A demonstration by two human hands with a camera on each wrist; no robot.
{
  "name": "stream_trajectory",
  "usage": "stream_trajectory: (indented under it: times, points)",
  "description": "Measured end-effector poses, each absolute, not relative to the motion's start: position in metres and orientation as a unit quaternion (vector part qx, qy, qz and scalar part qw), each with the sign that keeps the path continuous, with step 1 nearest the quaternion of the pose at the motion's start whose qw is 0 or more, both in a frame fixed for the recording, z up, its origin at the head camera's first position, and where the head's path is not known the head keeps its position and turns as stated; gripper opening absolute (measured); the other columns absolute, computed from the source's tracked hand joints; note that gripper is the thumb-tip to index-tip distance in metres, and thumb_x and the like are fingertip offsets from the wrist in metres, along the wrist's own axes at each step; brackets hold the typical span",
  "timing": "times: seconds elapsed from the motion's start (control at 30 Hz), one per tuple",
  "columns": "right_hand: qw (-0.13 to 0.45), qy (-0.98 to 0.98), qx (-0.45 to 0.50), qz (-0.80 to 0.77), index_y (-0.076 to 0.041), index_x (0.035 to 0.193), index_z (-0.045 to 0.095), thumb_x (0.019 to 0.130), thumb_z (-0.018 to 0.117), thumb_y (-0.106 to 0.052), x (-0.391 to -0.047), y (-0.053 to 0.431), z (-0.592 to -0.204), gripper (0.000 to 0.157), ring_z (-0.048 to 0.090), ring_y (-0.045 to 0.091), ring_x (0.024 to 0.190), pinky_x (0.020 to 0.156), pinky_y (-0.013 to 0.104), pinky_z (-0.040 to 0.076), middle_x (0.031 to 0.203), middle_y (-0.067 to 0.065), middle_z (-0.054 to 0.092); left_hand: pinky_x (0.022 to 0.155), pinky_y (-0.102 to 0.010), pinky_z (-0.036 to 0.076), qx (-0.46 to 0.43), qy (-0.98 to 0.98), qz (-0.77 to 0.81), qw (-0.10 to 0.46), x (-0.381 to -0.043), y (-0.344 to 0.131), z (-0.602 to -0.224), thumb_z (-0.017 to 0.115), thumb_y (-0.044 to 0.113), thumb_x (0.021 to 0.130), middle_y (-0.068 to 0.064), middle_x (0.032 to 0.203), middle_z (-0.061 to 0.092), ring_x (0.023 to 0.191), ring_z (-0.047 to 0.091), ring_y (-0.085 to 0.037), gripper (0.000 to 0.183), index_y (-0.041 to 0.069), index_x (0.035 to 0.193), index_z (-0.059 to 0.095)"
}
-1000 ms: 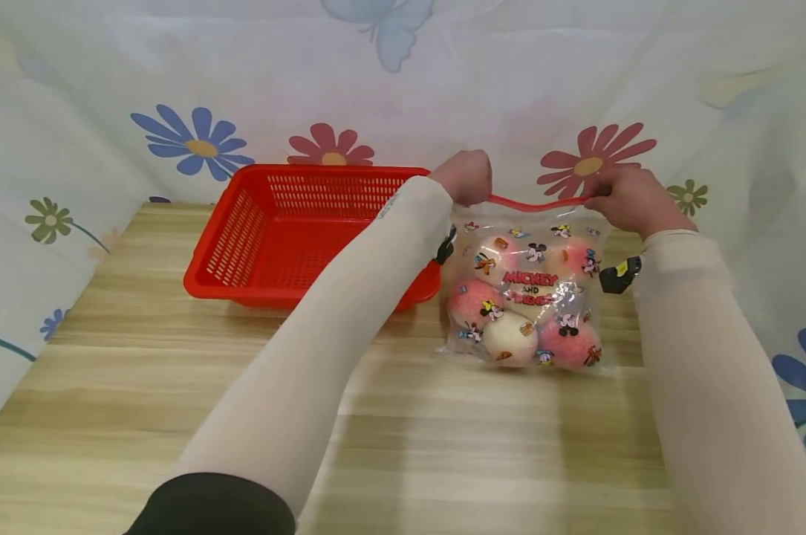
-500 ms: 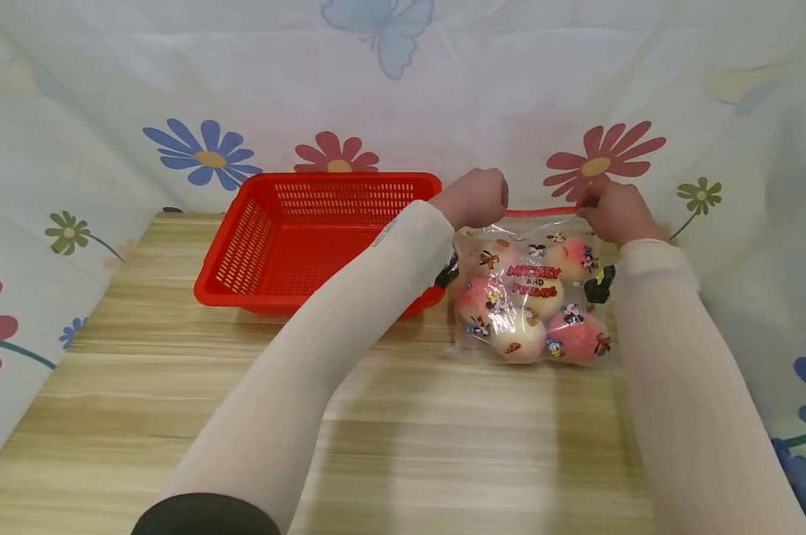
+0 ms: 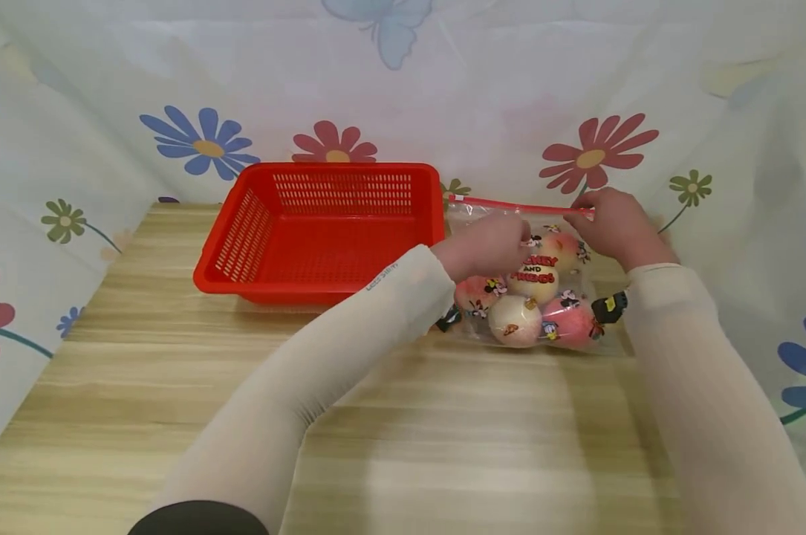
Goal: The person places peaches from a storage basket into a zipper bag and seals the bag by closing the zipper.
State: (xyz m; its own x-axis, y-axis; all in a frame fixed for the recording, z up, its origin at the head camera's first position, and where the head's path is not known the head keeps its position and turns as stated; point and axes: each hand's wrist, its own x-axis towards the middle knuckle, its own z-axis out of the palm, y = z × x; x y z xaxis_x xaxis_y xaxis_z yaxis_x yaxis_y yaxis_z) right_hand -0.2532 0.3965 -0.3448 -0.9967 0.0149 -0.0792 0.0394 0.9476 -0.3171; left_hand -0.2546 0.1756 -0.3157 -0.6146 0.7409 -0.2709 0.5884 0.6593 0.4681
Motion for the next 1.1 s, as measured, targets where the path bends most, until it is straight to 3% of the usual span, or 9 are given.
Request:
stream_trajectory:
  times: [0.1, 0.2, 0.27, 0.4, 0.6, 0.8, 1.1]
  points:
    - [0.072, 0.985, 0.014, -0.154, -0.001, 0.139, 0.048, 0.099, 0.047, -0.041, -0.238, 0.382, -0.345, 0.056, 0.048, 0.046, 0.121, 0.100, 0.064, 0.040, 0.134, 0.028, 0.053, 0.098, -0.024, 0.049, 0.389, 0.886, 0.146, 0.204, -0.242, 0.175, -0.327, 0.049, 0.030, 0.100, -0.001, 0.137, 0.056, 0.114, 0.058, -0.014, 0.046, 0.011, 0.142, 0.048]
    - [0.096, 0.986, -0.010, -0.139, -0.001, 0.147, 0.037, 0.101, 0.042, -0.044, -0.223, 0.368, -0.350, 0.063, 0.033, 0.048, 0.136, 0.109, 0.065, 0.029, 0.148, 0.028, 0.037, 0.116, -0.036, 0.033, 0.389, 0.901, 0.106, 0.160, -0.232, 0.176, -0.343, 0.047, 0.039, 0.099, 0.000, 0.156, 0.035, 0.142, 0.034, -0.017, 0.055, 0.018, 0.149, 0.038]
    - [0.102, 0.985, -0.036, -0.135, -0.001, 0.150, 0.030, 0.102, 0.042, -0.040, -0.214, 0.359, -0.357, 0.063, 0.021, 0.048, 0.142, 0.113, 0.065, 0.021, 0.154, 0.028, 0.026, 0.121, -0.045, 0.023, 0.374, 0.913, 0.098, 0.133, -0.228, 0.176, -0.357, 0.044, 0.044, 0.099, -0.001, 0.161, 0.022, 0.149, 0.020, -0.023, 0.058, 0.022, 0.152, 0.032]
    - [0.108, 0.981, -0.064, -0.147, -0.005, 0.153, 0.021, 0.101, 0.041, -0.039, -0.202, 0.347, -0.376, 0.065, 0.005, 0.046, 0.147, 0.116, 0.064, 0.010, 0.158, 0.028, 0.012, 0.121, -0.055, 0.012, 0.326, 0.936, 0.098, 0.093, -0.224, 0.173, -0.388, 0.036, 0.055, 0.099, -0.003, 0.163, 0.013, 0.151, 0.009, -0.030, 0.063, 0.027, 0.154, 0.026]
    - [0.091, 0.985, -0.037, -0.142, -0.014, 0.156, 0.012, 0.100, 0.027, -0.058, -0.193, 0.340, -0.399, 0.074, -0.003, 0.049, 0.147, 0.112, 0.071, 0.012, 0.162, 0.023, -0.001, 0.121, -0.055, 0.009, 0.296, 0.946, 0.109, 0.069, -0.223, 0.168, -0.422, 0.026, 0.068, 0.094, -0.005, 0.165, 0.006, 0.151, -0.001, -0.032, 0.072, 0.032, 0.155, 0.016]
    - [0.060, 0.989, -0.036, -0.129, -0.016, 0.157, 0.013, 0.099, 0.025, -0.060, -0.194, 0.339, -0.402, 0.074, 0.000, 0.047, 0.147, 0.113, 0.069, 0.013, 0.162, 0.021, 0.002, 0.121, -0.057, 0.008, 0.289, 0.949, 0.115, 0.051, -0.222, 0.167, -0.425, 0.025, 0.070, 0.093, -0.005, 0.165, 0.000, 0.151, -0.005, -0.033, 0.074, 0.033, 0.156, 0.010]
    - [0.071, 0.991, -0.027, -0.109, -0.015, 0.156, 0.014, 0.098, 0.026, -0.061, -0.190, 0.338, -0.397, 0.075, 0.003, 0.050, 0.146, 0.111, 0.070, 0.016, 0.161, 0.023, 0.006, 0.121, -0.056, 0.005, 0.297, 0.948, 0.097, 0.065, -0.214, 0.166, -0.417, 0.021, 0.071, 0.093, -0.004, 0.165, 0.002, 0.152, -0.003, -0.032, 0.076, 0.031, 0.156, 0.008]
